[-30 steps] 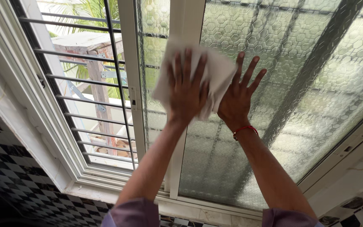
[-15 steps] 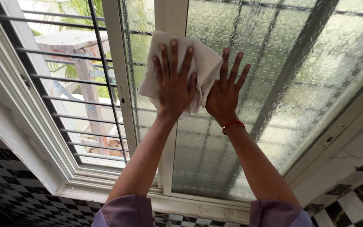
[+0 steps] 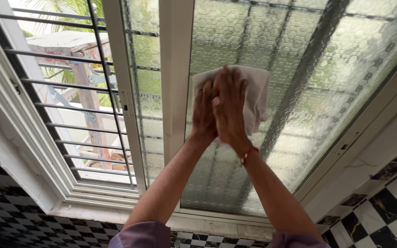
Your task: The person wipes a glass window panel with a white cloth, moving the cloth in circular and side-to-side motions across the surface.
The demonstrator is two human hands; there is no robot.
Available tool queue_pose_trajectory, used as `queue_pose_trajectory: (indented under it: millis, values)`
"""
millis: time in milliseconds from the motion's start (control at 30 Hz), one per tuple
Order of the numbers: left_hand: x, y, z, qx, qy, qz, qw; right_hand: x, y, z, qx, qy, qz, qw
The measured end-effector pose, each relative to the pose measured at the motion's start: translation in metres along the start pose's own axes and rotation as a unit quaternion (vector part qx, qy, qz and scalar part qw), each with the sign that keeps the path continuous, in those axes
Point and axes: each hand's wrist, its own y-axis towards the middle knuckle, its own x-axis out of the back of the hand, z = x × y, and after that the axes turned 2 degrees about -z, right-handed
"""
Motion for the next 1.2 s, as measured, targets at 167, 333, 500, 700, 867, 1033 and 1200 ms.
queue_pose_trajectory:
  millis: [167,333,500,700,867,1033,1200]
  values:
    - [0.008,-0.003,0.01,0.02,-0.202,-0.003,0.979,0.01,0.002,-0.02,-0.037,-0.021,0.007,0.999]
    - [0.014,-0.006,0.02,0.02,-0.103,-0.112,0.988,0.008,-0.003,-0.049,-0.036,-0.231,-0.004,0.972]
    - [0.014,0.004,0.023,0.021,-0.109,-0.057,0.992,0.035,-0.042,-0.089,-0.041,-0.317,0.031,0.947]
    - [-0.009,0.009,0.003,0.047,-0.042,-0.069,0.996,0.089,-0.056,-0.114,-0.128,-0.364,0.007,0.923]
    - [-0.017,0.007,0.006,0.032,-0.007,-0.046,0.998,0.083,-0.009,-0.102,-0.136,-0.361,-0.055,0.921]
    - [-0.019,0.006,0.004,0.023,0.011,-0.045,0.999,0.049,0.007,-0.082,-0.074,-0.365,-0.031,0.928]
    - [-0.019,0.006,0.004,0.021,0.01,-0.058,0.998,0.038,-0.041,-0.087,-0.01,-0.372,0.041,0.927]
